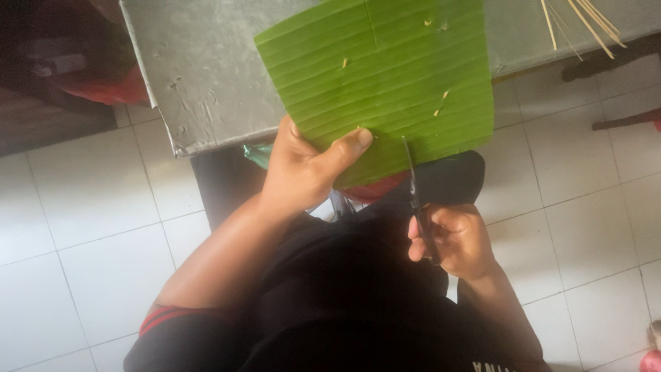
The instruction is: The person folds a banana leaf into a cone-shaped container, trims the edges with scissors, and secures the shape with a wooden skewer. The process is repeated with another leaf, cutting it to size and folding it into a similar container.
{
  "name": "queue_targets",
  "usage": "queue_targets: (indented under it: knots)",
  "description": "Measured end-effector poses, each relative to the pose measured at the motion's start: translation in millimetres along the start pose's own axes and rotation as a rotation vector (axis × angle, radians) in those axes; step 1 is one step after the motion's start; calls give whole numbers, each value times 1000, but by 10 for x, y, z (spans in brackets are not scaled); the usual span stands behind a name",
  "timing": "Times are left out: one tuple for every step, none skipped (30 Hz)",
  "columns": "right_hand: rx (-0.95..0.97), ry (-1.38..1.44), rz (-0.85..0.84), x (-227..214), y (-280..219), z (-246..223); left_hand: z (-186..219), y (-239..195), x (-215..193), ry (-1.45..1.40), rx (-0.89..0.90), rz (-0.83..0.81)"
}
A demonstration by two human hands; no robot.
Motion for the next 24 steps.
queue_targets:
  knots:
    - [-2, -39, 3, -3, -9, -4, 2, -4, 1, 5, 4, 2]
    - [-5, -80, 6, -8, -13, -9, 2, -4, 0, 11, 10, 3]
    - [-7, -120, 9, -11, -17, -12, -1, -3, -3, 0, 6, -1]
    - [31, -91, 20, -9, -30, -4, -9, -7, 1, -12, 1, -5]
    - [69, -63, 31, -4, -43, 8, -19, -11, 5, -24, -5, -9]
    - [105, -34, 42, 0, -49, 25, -23, -14, 3, -16, 2, -11]
    - [134, -32, 46, 3, -56, 44, -29, -18, 3, -8, 9, -13]
    - [163, -30, 50, 0, -64, 69, -35, -22, 2, -1, 15, -15]
    - [192, -27, 54, -11, -78, 95, -46, -22, -1, -20, -2, -15]
    - [201, -65, 3, -22, -86, 119, -48, -18, -13, -37, -19, -16]
    - [208, -102, -47, -52, -91, 146, -44, -13, -29, -54, -36, -17]
    - [215, -140, -96, -90, -95, 175, -13, 2, -62, 19, -22, -39]
    - [188, -172, -150, -165, -91, 188, 41, 30, -131, 92, -7, -61]
    - [163, -205, -203, -289, -94, 182, 97, 59, -198, 163, 5, -83]
    - [138, -238, -257, -409, -98, 169, 140, 86, -265, 173, -47, -132]
    - [116, -84, -274, -515, -95, 146, 192, 112, -345, 182, -100, -181]
    - [95, 70, -291, -603, -84, 120, 233, 133, -405, 190, -152, -231]
    - [76, 229, -308, -656, -78, 91, 266, 136, -439, 117, -221, -298]
    - [87, 109, -332, -729, -87, 47, 300, 136, -462, 43, -290, -364]
    - [99, -12, -354, -817, -115, -37, 326, 137, -458, -32, -361, -431]
    - [111, -133, -376, -884, -126, -115, 354, 148, -452, 19, -376, -452]
    - [121, -163, -408, -906, -122, -171, 380, 157, -439, 71, -390, -474]
    - [131, -194, -441, -909, -113, -211, 403, 155, -417, 123, -404, -496]
    - [139, -227, -474, -909, -103, -246, 421, 157, -396, 164, -420, -489]
Point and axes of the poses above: each hand's wrist, its own y-axis towards the middle knuckle, its own x-axis out of the palm, z = x × y, the point moved 3 cm from there along y, towards the middle knuckle, and after that the axes turned 6 degrees about -x, right-handed, at the moved point
